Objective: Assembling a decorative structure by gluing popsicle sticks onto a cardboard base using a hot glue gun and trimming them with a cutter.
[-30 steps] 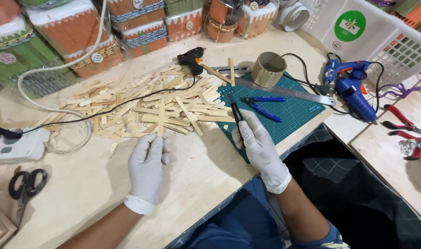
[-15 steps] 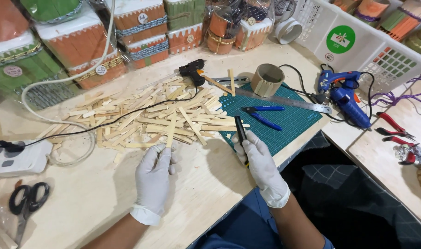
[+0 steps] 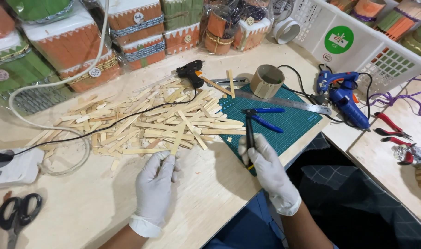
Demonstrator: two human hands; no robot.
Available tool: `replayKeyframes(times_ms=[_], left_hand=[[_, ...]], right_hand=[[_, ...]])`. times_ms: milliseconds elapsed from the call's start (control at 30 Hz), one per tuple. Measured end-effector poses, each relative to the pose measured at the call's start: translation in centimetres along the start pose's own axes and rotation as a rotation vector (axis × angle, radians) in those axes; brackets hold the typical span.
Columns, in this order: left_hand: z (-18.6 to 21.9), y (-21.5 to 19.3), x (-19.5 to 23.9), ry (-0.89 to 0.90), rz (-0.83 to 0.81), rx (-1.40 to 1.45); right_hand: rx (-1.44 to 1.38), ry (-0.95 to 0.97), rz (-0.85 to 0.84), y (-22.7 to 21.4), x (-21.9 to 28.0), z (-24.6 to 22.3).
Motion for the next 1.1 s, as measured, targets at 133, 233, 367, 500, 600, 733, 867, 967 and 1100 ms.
replayKeyframes(times_ms=[133, 233, 367, 500, 600, 733, 867, 967, 1100], left_hand=[[0.0, 0.0, 0.2, 0.036, -0.008, -0.072], [-0.6, 0.0, -0.3, 0.029, -0.006, -0.006], [-0.9, -0.7, -0.8, 0.175, 0.103, -0.308], [0.0, -0.5, -0.4, 0.122, 0.081, -0.316], [0.1, -0.2, -0.3, 0.083, -0.037, -0.077], [0.4, -0.1, 0.0, 0.089, 0.023, -0.257], [-0.2, 0.3, -0.1, -0.022, 0.043, -0.014], [0.1, 0.3, 0.0, -0.072, 0.052, -0.046], [0.8, 0.6, 0.3, -0.041, 0.021, -0.121]], right_hand=[[0.543, 0.059, 0.277, -1.4, -2.8, -4.7], [1.045, -0.056, 0.248, -3.2, -6.1, -5.3], [1.456, -0.290, -0.032, -5.9, -10.4, -2.2], [1.682, -0.247, -0.180, -8.8, -13.2, 2.4], [1.765, -0.369, -0.214, -9.2, -14.2, 3.5], [1.807, -0.404, -0.061, -8.3, -13.6, 1.9], [1.661, -0.508, 0.125, -8.8, -10.3, -1.5], [1.494, -0.356, 0.095, -8.4, -7.6, -2.9], [1.629, -0.110, -0.106, -9.2, -6.3, -2.2]])
Point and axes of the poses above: each hand's wrist, its own x-axis away from the middle knuckle, its own y-axis out of the palm, z = x × y, the point moved 2 cm from there along -x, towards the middle knuckle, and after that the axes turned 10 degrees about -y, right-handed, at the moved point
